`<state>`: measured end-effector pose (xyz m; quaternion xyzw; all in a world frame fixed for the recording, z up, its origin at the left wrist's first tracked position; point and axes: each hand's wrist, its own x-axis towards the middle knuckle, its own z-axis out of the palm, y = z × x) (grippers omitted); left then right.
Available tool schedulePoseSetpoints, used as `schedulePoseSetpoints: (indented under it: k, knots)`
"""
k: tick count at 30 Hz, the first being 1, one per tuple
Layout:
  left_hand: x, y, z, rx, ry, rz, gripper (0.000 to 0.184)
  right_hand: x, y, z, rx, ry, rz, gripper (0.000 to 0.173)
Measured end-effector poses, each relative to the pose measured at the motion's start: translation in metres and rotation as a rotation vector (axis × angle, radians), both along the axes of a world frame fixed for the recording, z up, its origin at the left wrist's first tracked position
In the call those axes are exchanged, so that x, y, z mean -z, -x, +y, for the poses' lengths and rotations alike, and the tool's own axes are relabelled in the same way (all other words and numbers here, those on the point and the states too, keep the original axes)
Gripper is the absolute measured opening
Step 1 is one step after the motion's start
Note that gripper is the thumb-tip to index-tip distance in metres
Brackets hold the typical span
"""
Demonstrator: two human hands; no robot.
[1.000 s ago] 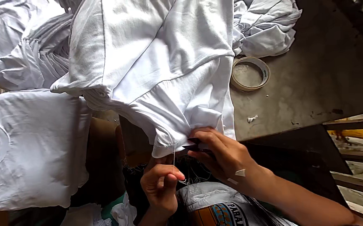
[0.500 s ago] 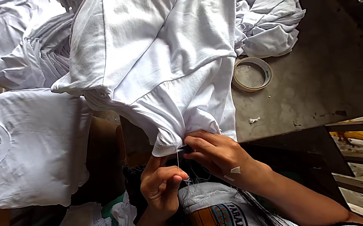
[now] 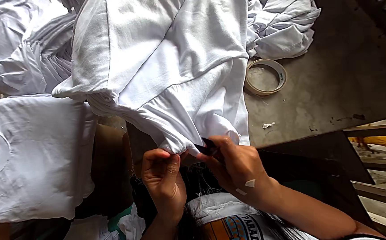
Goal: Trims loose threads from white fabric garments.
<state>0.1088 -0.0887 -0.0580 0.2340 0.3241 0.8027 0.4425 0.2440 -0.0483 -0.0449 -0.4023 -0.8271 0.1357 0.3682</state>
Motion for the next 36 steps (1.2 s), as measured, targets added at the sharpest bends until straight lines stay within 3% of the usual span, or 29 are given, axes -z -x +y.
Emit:
schedulePoseSetpoints:
  k: [17, 32, 36]
  knots:
    - [0.005, -0.001, -0.002, -0.067, -0.041, 0.191, 0.019, -0.005, 0.009, -0.011, -0.136, 0.069, 0.016, 0.028]
    - [0.005, -0.003, -0.001, -0.070, -0.049, 0.177, 0.018, -0.006, 0.014, -0.010, -0.104, 0.111, -0.006, 0.027]
    - [0.005, -0.002, -0.002, -0.063, -0.062, 0.176, 0.017, -0.005, 0.012, -0.008, -0.082, 0.113, 0.096, 0.031]
